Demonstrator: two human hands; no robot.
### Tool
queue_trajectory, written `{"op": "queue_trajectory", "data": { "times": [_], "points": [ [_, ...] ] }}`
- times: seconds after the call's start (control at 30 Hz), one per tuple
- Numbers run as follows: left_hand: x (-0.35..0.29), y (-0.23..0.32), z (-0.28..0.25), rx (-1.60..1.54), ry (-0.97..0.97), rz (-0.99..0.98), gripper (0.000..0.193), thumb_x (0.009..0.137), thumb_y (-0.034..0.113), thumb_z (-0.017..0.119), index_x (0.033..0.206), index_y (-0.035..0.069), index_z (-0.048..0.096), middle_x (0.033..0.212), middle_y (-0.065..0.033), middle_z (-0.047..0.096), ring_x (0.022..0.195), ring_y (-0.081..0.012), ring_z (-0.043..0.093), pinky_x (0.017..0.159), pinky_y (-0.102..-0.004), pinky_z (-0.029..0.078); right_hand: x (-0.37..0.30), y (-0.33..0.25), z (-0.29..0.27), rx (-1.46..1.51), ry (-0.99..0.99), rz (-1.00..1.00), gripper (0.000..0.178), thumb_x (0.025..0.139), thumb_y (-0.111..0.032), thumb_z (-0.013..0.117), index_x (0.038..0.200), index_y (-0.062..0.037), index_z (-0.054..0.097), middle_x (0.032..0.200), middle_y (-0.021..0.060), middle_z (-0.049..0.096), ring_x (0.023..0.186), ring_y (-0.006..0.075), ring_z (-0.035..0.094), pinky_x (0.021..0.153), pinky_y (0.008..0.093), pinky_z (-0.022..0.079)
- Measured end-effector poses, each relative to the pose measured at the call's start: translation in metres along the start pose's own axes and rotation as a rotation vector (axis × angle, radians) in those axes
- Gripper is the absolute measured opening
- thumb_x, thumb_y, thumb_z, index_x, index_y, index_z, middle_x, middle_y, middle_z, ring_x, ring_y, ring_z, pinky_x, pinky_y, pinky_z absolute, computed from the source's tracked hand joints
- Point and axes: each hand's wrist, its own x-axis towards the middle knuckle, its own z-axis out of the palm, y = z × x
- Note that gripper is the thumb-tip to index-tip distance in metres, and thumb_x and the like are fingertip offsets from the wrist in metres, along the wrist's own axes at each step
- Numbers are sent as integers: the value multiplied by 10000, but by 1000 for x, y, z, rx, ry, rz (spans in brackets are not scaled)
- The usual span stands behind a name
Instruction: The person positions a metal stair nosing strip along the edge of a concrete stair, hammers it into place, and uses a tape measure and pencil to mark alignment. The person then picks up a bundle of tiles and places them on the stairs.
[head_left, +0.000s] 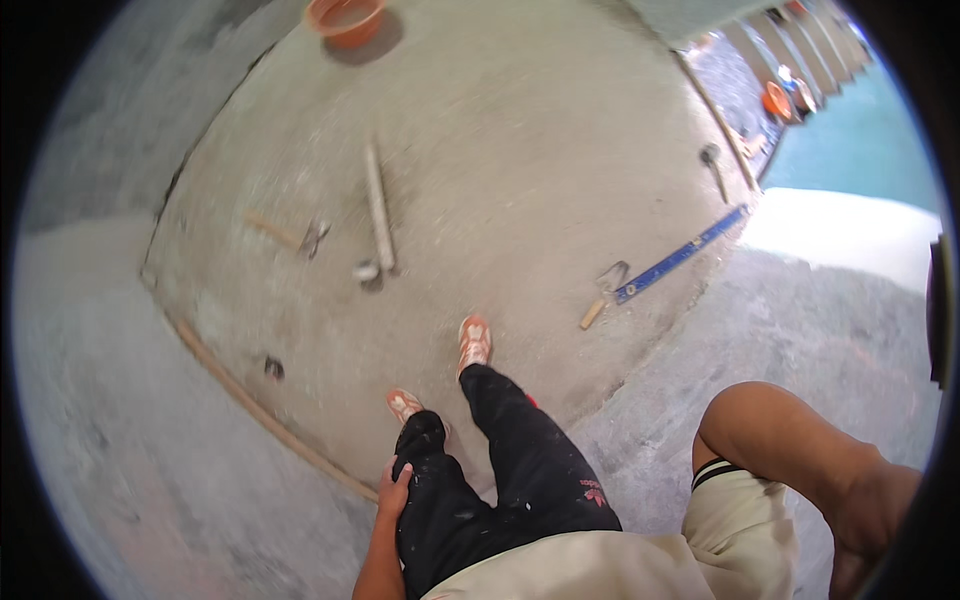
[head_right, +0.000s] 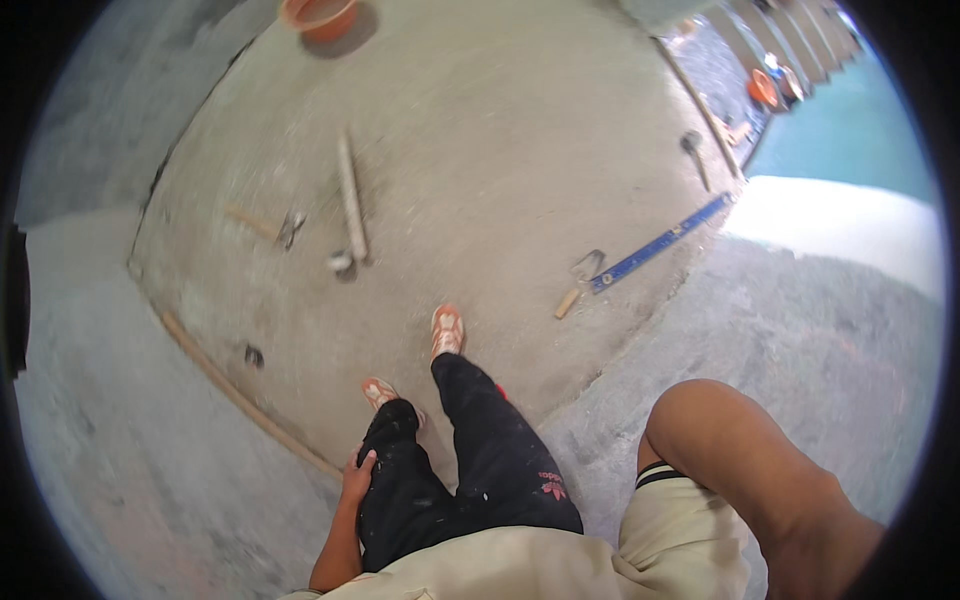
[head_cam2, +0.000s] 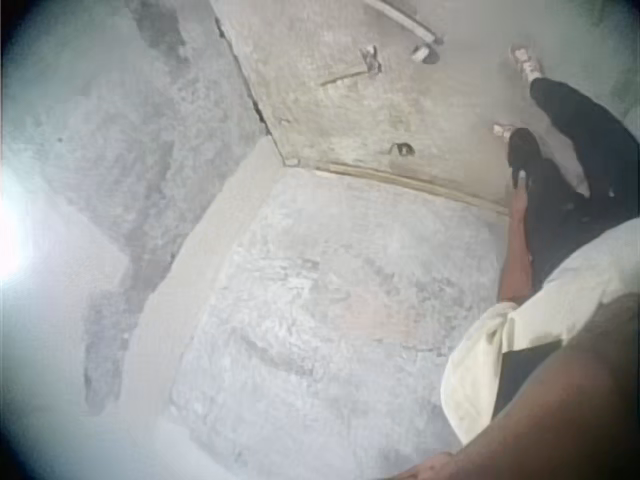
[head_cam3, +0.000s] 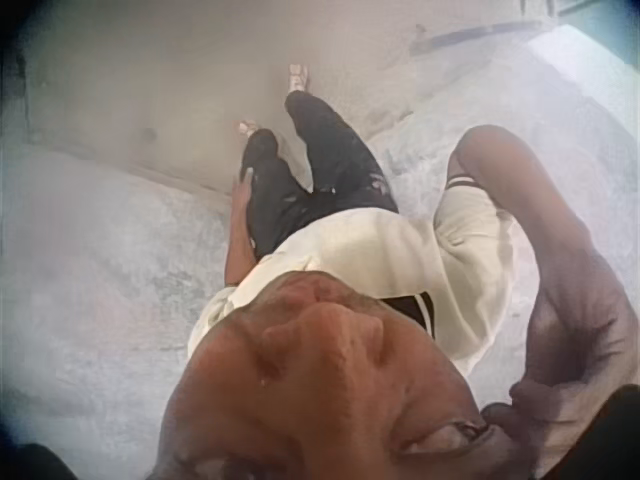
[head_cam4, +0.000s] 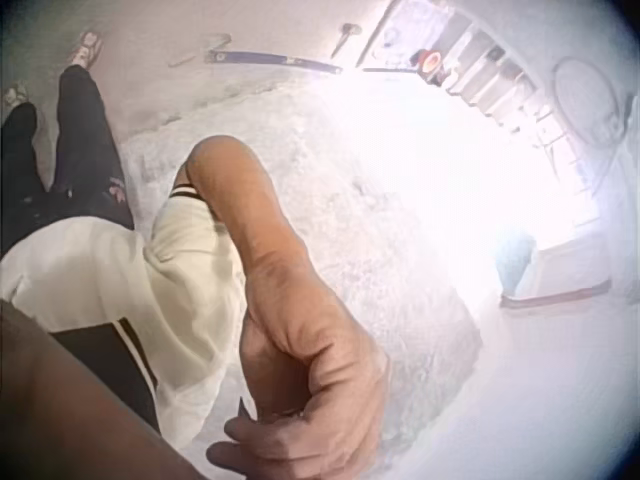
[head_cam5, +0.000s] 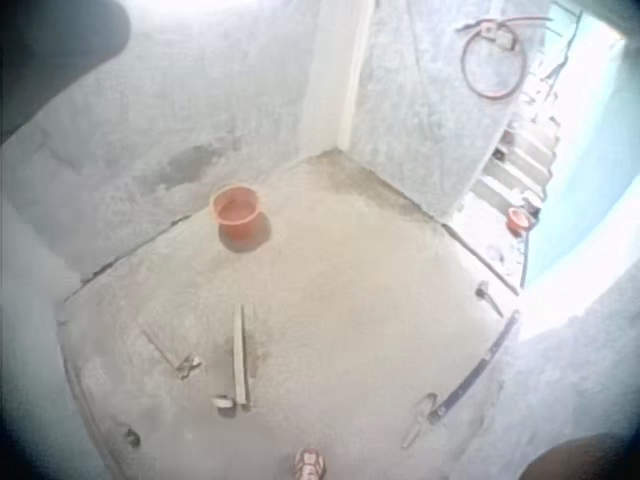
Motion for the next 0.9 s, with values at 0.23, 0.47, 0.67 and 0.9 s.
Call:
{"op": "queue_trajectory", "data": {
  "times": [0.23, 0.47, 0.67, 0.9],
  "points": [
    [-9, 238, -1, -62, -374, 199, 845, 941, 359, 798, 1625, 59, 402, 1634, -259, 431, 1505, -345, 436, 1242, -399, 326, -25, 15, -82, -326, 616, 329, 126, 936, -102, 769, 916, -97, 644, 859, 41, 630, 857, 172, 674, 717, 307, 563],
    [6, 388, 4, 176, -624, 270, 821, 944, 369, 794, 1604, 37, 439, 1691, -248, 331, 1568, -342, 335, 1272, -402, 266, -249, 79, -119, -795, 173, 1669, 292, 1008, -315, 681, 922, -50, 767, 858, 52, 763, 829, 187, 687, 792, 370, 527],
    [22, 534, -16, 422, -669, 419, 776, 967, 413, 765, 1576, 27, 478, 1637, -257, 415, 1521, -362, 412, 1253, -411, 314, -273, 80, -74, -339, -92, 1913, 882, 966, -728, 591, 1625, -164, 431, 1584, 269, 463, 1427, 391, 502, 1203, 465, 396],
    [-28, 696, -14, 1009, -587, 549, 694, 874, 633, 769, 1356, 135, 730, 1436, -291, 595, 1344, -409, 582, 1140, -436, 457, -134, 75, -136, -772, 208, 1724, 521, 1006, -533, 657, 1411, -206, 674, 1461, 324, 524, 1331, 493, 549, 1103, 499, 475]
  ]
}}
